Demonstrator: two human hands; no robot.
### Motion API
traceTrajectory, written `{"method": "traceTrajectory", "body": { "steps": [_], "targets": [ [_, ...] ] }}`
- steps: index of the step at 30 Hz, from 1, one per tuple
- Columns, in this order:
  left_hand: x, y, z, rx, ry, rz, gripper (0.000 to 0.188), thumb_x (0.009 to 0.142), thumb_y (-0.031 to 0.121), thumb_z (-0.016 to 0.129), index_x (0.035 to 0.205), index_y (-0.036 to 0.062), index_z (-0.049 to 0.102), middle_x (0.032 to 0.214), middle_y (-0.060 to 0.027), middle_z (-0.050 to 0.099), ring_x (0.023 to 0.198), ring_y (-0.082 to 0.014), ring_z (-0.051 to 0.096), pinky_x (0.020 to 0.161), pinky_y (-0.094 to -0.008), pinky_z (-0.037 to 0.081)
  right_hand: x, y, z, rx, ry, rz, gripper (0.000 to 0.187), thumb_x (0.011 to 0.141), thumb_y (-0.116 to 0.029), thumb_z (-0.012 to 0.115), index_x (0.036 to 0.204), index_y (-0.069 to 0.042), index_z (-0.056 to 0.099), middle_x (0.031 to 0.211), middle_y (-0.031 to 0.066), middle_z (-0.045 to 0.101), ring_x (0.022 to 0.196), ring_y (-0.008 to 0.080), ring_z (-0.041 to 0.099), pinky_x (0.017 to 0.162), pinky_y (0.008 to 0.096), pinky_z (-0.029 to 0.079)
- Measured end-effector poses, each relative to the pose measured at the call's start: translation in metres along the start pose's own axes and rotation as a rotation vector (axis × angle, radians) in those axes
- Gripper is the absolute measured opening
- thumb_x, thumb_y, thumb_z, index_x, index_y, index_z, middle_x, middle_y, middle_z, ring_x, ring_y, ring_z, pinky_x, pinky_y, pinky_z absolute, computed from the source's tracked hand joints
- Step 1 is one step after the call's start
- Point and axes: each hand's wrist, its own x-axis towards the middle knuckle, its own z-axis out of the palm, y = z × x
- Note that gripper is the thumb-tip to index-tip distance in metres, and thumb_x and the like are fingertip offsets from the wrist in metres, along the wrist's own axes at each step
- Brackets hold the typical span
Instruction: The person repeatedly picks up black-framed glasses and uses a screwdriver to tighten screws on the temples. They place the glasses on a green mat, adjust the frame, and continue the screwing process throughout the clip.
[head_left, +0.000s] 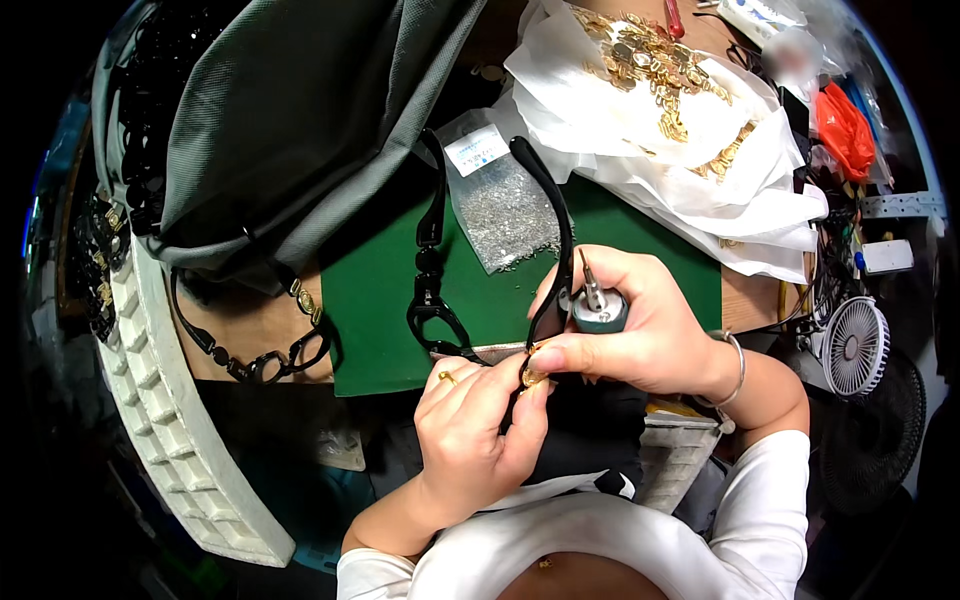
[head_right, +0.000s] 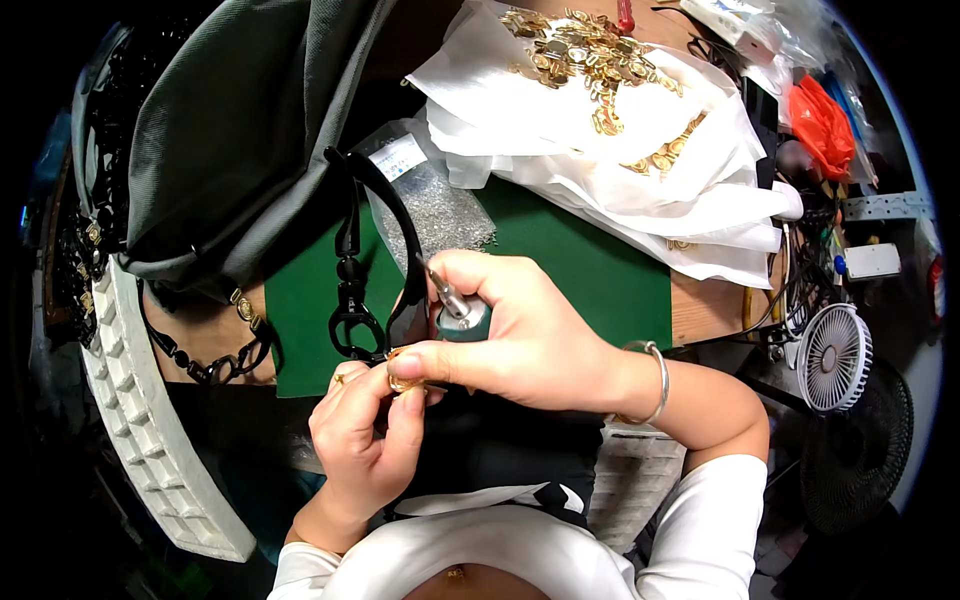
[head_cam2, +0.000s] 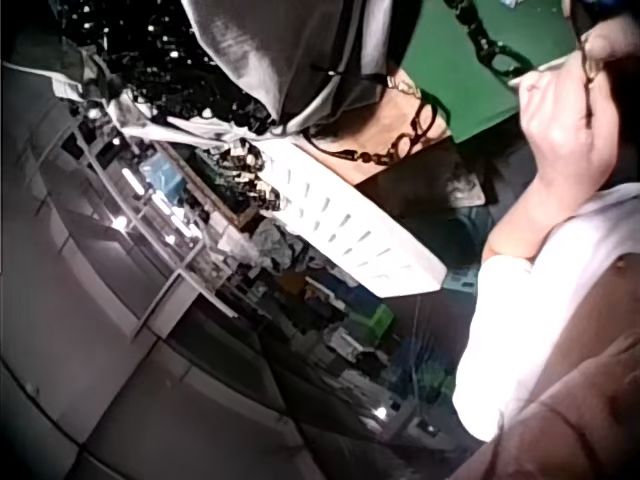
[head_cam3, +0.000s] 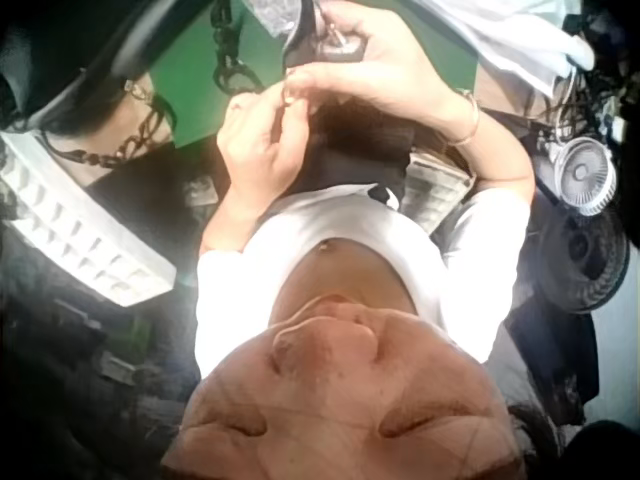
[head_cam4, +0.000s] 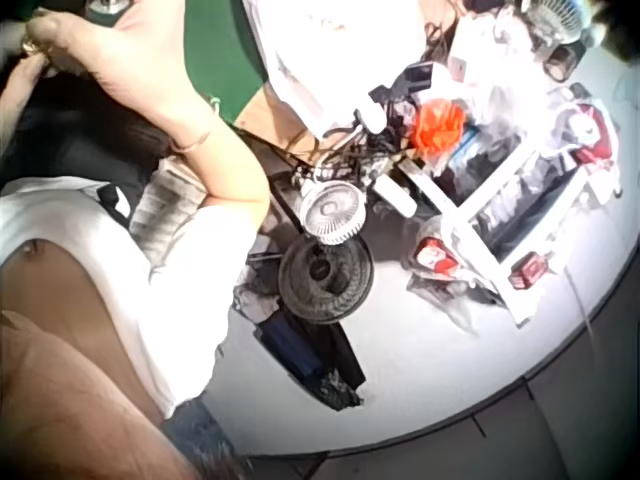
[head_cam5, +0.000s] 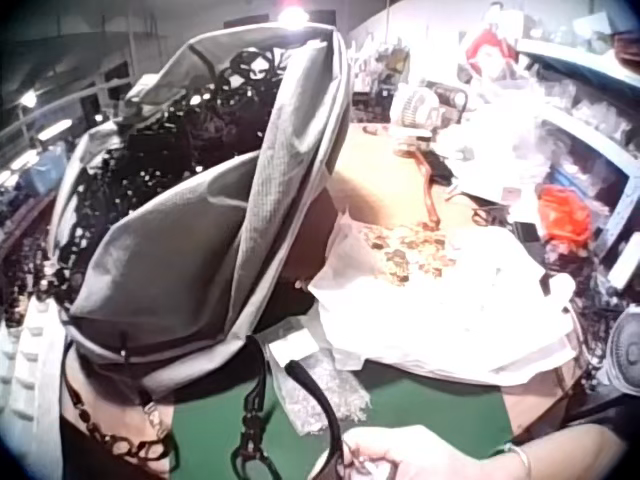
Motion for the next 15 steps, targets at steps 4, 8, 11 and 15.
{"method": "traceTrajectory", "body": {
  "steps": [4, 8, 11, 15],
  "targets": [
    [-0.004, -0.003, 0.007, 0.009, 0.032, 0.021, 0.017, 0.067, 0.0, 0.059, 0.084, -0.0017, 0.058, 0.06, -0.004, 0.057, 0.048, -0.0169, 0.048, 0.051, -0.0271, 0.036, 0.005, -0.013, 0.001, 0.181, -0.039, 0.184, 0.023, 0.068, -0.008, 0.072, 0.08, -0.003, 0.053, 0.063, 0.0015, 0.056, 0.046, 0.0034, 0.047, 0.04, 0.0166, 0.035],
    [-0.004, -0.007, 0.008, 0.014, 0.049, 0.08, 0.02, 0.066, 0.001, 0.061, 0.085, -0.003, 0.057, 0.06, -0.0044, 0.055, 0.047, -0.019, 0.049, 0.051, -0.0291, 0.037, 0.004, -0.009, 0.004, 0.235, -0.006, 0.183, 0.024, 0.068, -0.007, 0.072, 0.079, -0.004, 0.051, 0.065, 0.0019, 0.057, 0.048, 0.0038, 0.048, 0.041, 0.0168, 0.036],
    [-0.009, -0.01, -0.005, 0.003, 0.029, 0.077, 0.021, 0.066, 0.001, 0.061, 0.086, -0.0034, 0.057, 0.062, -0.0064, 0.055, 0.048, -0.0217, 0.049, 0.054, -0.0317, 0.039, 0.0, -0.001, 0.003, 0.051, -0.043, 0.02, 0.033, 0.069, -0.013, 0.072, 0.093, 0.0, 0.053, 0.082, 0.0052, 0.059, 0.071, 0.0074, 0.055, 0.062, 0.0203, 0.043],
    [-0.029, -0.01, -0.052, -0.75, 0.328, -0.489, 0.024, 0.082, 0.021, 0.057, 0.089, -0.0019, 0.051, 0.07, -0.0038, 0.062, 0.052, -0.0087, 0.059, 0.07, -0.0286, 0.043, -0.008, 0.008, -0.022, -0.588, -0.232, 0.059, 0.044, 0.074, -0.025, 0.064, 0.109, 0.0, 0.05, 0.082, 0.0138, 0.055, 0.073, 0.024, 0.058, 0.065, 0.0288, 0.047]
  ]
}}
